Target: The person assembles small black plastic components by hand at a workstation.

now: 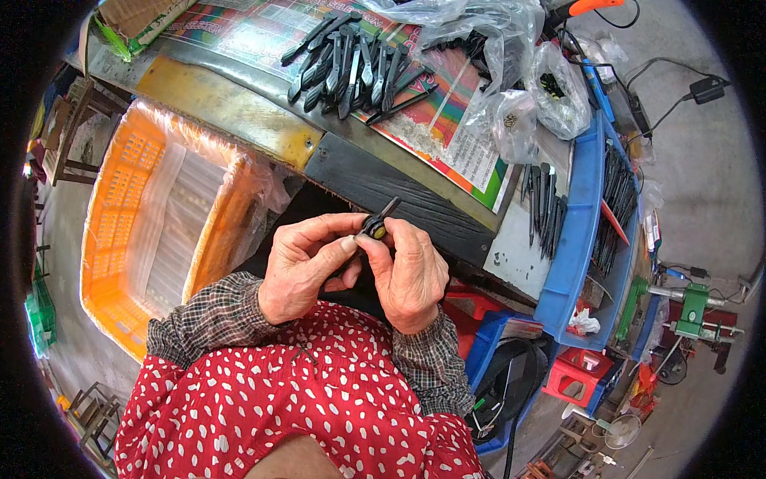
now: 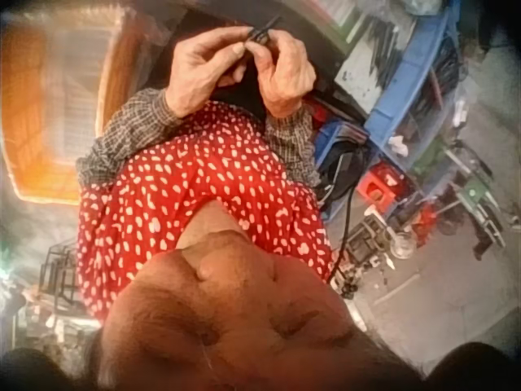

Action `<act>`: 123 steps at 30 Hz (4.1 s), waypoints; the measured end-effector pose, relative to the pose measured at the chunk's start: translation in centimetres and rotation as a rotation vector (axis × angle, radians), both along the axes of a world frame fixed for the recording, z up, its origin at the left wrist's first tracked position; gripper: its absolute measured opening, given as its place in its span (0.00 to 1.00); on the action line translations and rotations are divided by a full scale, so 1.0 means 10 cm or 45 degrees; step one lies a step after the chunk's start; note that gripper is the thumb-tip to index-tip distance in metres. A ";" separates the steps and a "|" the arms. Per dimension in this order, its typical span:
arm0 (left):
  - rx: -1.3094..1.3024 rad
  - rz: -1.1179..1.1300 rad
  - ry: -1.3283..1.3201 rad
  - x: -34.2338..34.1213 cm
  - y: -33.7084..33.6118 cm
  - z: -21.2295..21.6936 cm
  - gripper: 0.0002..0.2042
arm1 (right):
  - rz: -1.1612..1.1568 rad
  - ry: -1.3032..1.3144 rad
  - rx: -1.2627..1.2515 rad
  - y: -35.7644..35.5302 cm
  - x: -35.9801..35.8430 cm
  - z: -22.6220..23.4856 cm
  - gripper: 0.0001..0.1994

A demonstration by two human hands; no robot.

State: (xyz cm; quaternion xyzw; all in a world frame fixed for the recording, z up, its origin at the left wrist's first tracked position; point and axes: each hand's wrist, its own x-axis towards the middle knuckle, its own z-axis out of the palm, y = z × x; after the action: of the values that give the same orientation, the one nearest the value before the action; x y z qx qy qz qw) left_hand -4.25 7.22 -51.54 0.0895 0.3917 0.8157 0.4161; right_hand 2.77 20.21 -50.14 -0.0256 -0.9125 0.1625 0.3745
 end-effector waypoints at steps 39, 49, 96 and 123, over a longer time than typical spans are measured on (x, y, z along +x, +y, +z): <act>-0.095 0.140 0.290 0.03 0.00 0.06 0.13 | 0.040 0.006 -0.740 -0.06 0.11 -0.08 0.16; -0.156 0.199 0.510 0.03 0.01 0.03 0.13 | -0.015 0.040 -0.710 -0.07 0.11 -0.11 0.16; -0.066 0.069 0.167 0.03 -0.01 0.02 0.13 | -0.188 0.047 -0.709 -0.19 -0.03 -0.11 0.15; -0.008 -0.005 0.006 -0.02 -0.04 0.06 0.12 | -0.022 -0.099 -0.312 -0.09 0.03 0.14 0.17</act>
State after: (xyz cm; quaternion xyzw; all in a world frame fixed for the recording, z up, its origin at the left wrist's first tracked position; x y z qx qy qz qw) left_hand -4.46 6.83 -50.97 0.0909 0.3949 0.8135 0.4171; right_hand 3.03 19.31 -48.79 -0.0855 -0.8993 0.2686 0.3343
